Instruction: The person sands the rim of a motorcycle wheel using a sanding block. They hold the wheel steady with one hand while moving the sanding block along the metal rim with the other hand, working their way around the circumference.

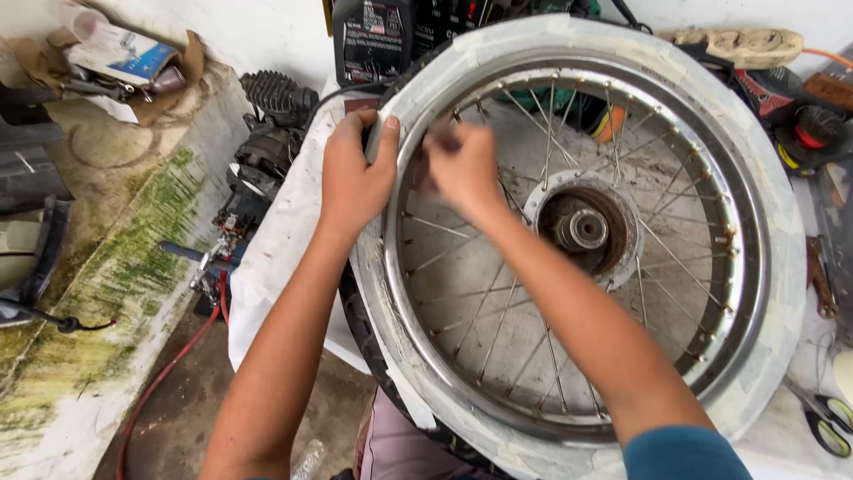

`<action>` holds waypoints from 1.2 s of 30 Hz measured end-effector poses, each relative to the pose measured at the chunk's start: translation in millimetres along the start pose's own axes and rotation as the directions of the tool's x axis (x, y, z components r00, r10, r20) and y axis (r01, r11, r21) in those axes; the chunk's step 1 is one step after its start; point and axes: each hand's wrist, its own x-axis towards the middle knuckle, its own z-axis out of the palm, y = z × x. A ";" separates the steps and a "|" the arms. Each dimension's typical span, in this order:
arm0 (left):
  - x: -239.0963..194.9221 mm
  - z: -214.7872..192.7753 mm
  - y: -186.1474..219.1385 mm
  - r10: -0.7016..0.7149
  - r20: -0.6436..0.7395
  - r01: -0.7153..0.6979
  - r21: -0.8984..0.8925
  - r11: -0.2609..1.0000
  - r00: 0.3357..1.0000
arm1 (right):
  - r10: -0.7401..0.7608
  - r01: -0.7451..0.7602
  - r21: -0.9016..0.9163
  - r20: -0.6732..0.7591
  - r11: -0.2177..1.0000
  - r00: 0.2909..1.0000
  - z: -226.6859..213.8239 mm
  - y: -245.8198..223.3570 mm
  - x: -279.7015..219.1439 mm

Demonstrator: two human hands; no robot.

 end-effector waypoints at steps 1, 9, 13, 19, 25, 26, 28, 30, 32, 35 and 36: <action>-1.0 1.2 -0.2 -0.005 0.001 0.005 0.000 1.000 1.000 | 0.004 -0.004 -0.002 0.003 1.000 1.000 1.8 14.8 12.0; 0.6 1.5 -5.5 -0.008 0.006 0.008 -0.003 1.000 1.000 | -0.024 0.014 0.054 0.205 0.998 0.978 17.2 24.1 -37.8; -1.5 1.7 -0.4 -0.034 0.022 0.034 -0.030 0.999 0.999 | -0.052 0.055 -0.082 0.039 0.995 0.998 6.2 20.2 10.6; -1.6 -2.6 2.1 0.000 0.018 0.001 -0.031 1.000 1.000 | -0.136 0.138 -0.033 0.067 0.990 0.988 8.8 29.0 -0.5; 0.7 -2.4 5.2 -0.003 0.023 0.003 0.002 1.000 1.000 | 0.026 -0.038 0.061 0.189 0.997 0.982 13.7 23.2 -13.6; 1.1 -4.1 5.8 -0.003 0.030 0.004 -0.014 1.000 1.000 | 0.034 -0.037 0.025 0.098 0.999 0.995 6.0 3.4 -3.7; 1.1 -3.3 4.3 -0.009 0.039 0.010 -0.026 1.000 0.999 | 0.045 -0.045 -0.009 0.011 0.999 0.999 -0.4 4.7 21.6; -1.6 -4.5 0.6 -0.029 0.029 0.030 -0.026 0.999 0.999 | 0.163 -0.155 0.143 -0.049 0.978 0.985 6.3 42.7 48.9; -8.9 -3.9 2.4 -0.047 0.044 0.048 -0.023 0.999 0.998 | 0.187 -0.188 0.127 0.022 0.974 0.982 -5.4 2.5 2.5; -1.2 -4.0 2.8 -0.035 0.027 0.035 -0.017 0.999 0.999 | 0.125 -0.140 0.092 0.158 0.986 0.980 10.7 14.1 -26.6; -1.2 -3.3 0.9 -0.044 0.025 0.045 -0.012 0.999 0.999 | 0.088 -0.105 0.064 0.230 0.992 0.969 21.4 34.0 -34.5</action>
